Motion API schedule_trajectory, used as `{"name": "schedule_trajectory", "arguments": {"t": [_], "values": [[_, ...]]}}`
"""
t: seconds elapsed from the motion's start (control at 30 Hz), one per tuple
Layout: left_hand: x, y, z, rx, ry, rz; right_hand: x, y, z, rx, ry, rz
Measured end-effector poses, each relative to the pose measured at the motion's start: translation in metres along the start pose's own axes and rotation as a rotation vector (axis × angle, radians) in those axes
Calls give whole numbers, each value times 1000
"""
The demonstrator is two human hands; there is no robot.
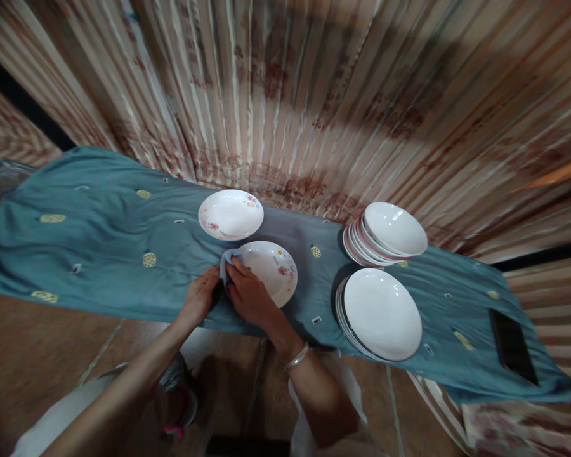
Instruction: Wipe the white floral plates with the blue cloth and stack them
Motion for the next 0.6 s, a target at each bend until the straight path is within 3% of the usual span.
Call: {"name": "schedule_trajectory", "arguments": {"t": [0.6], "values": [[1, -2, -6, -30, 29, 16, 22, -40, 9, -10, 40, 101]]}}
Point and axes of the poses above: each hand's wrist, its own y-axis towards the middle knuckle, its own x-axis out of the back of the hand, z = x × y, the point moved 1 cm from there along y, towards the middle knuckle, and after that the axes turned 5 degrees about y, right-handed, at the moved point
